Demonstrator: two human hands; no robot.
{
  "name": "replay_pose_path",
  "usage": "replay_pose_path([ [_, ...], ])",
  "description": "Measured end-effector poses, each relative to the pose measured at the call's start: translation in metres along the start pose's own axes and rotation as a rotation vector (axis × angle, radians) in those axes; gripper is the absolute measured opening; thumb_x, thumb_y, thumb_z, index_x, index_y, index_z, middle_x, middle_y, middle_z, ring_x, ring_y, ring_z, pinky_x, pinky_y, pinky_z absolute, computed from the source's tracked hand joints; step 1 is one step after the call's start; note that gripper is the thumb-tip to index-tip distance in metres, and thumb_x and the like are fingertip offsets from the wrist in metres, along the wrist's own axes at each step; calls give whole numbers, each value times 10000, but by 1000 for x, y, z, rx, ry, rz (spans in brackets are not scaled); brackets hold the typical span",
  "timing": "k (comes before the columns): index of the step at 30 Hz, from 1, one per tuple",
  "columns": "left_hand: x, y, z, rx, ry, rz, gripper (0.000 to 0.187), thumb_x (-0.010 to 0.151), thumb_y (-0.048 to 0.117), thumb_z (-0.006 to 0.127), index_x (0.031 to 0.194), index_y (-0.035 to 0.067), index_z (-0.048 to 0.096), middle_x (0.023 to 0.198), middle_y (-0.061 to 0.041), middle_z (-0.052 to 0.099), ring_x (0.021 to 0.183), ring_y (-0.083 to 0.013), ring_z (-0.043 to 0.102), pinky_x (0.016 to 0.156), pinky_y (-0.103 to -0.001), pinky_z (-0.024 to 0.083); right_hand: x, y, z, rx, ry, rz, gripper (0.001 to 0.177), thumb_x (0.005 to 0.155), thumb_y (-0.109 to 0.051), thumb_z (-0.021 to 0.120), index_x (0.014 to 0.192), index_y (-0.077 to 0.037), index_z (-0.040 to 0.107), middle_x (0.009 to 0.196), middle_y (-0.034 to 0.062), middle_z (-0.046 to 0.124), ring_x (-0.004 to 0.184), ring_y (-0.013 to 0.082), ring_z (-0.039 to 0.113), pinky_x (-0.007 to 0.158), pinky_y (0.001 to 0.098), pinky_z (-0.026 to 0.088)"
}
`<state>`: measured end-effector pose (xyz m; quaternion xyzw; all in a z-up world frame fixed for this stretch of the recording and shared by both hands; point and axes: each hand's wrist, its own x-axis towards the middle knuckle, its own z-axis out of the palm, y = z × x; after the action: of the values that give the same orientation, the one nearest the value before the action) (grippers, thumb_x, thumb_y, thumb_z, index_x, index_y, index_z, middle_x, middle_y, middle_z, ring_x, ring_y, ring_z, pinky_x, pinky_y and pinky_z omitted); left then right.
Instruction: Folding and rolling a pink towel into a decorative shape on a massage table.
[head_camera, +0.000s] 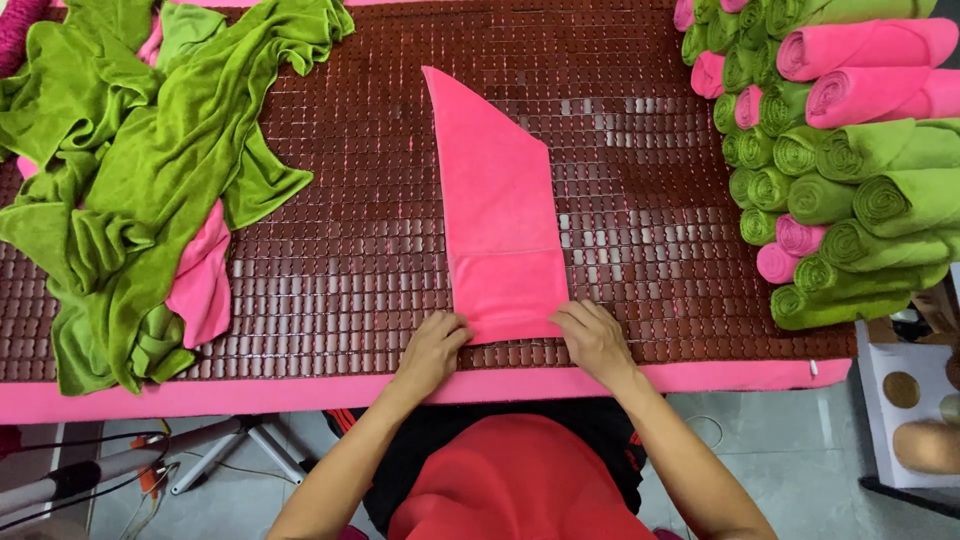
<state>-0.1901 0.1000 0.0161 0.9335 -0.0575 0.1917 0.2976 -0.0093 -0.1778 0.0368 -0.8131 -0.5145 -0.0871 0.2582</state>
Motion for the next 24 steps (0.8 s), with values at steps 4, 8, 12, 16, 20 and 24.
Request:
replay_pose_path([
  [4, 4, 12, -33, -2, -3, 91, 226, 891, 59, 634, 1082, 112, 742, 1101, -113, 697, 1034, -350, 649, 837, -441, 540, 8, -7, -27, 5, -10, -85, 262, 943, -385, 755, 1113, -186, 739, 1095, 18, 704, 905, 255, 659, 743, 383, 521],
  [8, 10, 13, -38, 9, -64, 42, 268, 925, 209, 718, 1171, 104, 738, 1169, -114, 710, 1082, -347, 640, 851, -452, 519, 7, -3, -27, 2, -68, -72, 308, 940, -396, 743, 1155, -175, 746, 1141, 16, 709, 928, 262, 654, 741, 399, 507],
  [12, 17, 16, -37, 81, -96, 12, 189, 1007, 198, 663, 1169, 122, 724, 1104, -79, 708, 1034, -304, 647, 822, -411, 516, 9, 1, -15, -65, -65, -61, 187, 982, -350, 699, 1089, -201, 733, 1036, -19, 675, 882, 227, 641, 710, 375, 453],
  [16, 14, 2, -20, 48, -82, -51, 161, 1048, 206, 603, 1149, 143, 712, 1016, -60, 685, 973, -298, 650, 810, -399, 523, 20, 7, -13, -16, -91, -18, 139, 1013, -342, 657, 1030, -218, 716, 978, -42, 661, 884, 211, 629, 736, 369, 411],
  [20, 25, -12, -3, -30, -100, -197, 218, 1047, 190, 525, 1155, 112, 698, 937, -100, 649, 923, -339, 639, 813, -446, 506, 40, 8, -12, 106, -133, 151, 111, 1033, -317, 650, 1030, -234, 723, 889, -28, 717, 853, 228, 670, 770, 386, 439],
  [24, 42, -4, 0, 86, 29, -288, 153, 969, 197, 588, 1004, 98, 699, 911, -101, 567, 892, -341, 575, 773, -461, 453, 46, 26, 16, 83, 18, 168, 127, 971, -298, 736, 1065, -217, 708, 922, 3, 697, 891, 269, 685, 739, 410, 489],
])
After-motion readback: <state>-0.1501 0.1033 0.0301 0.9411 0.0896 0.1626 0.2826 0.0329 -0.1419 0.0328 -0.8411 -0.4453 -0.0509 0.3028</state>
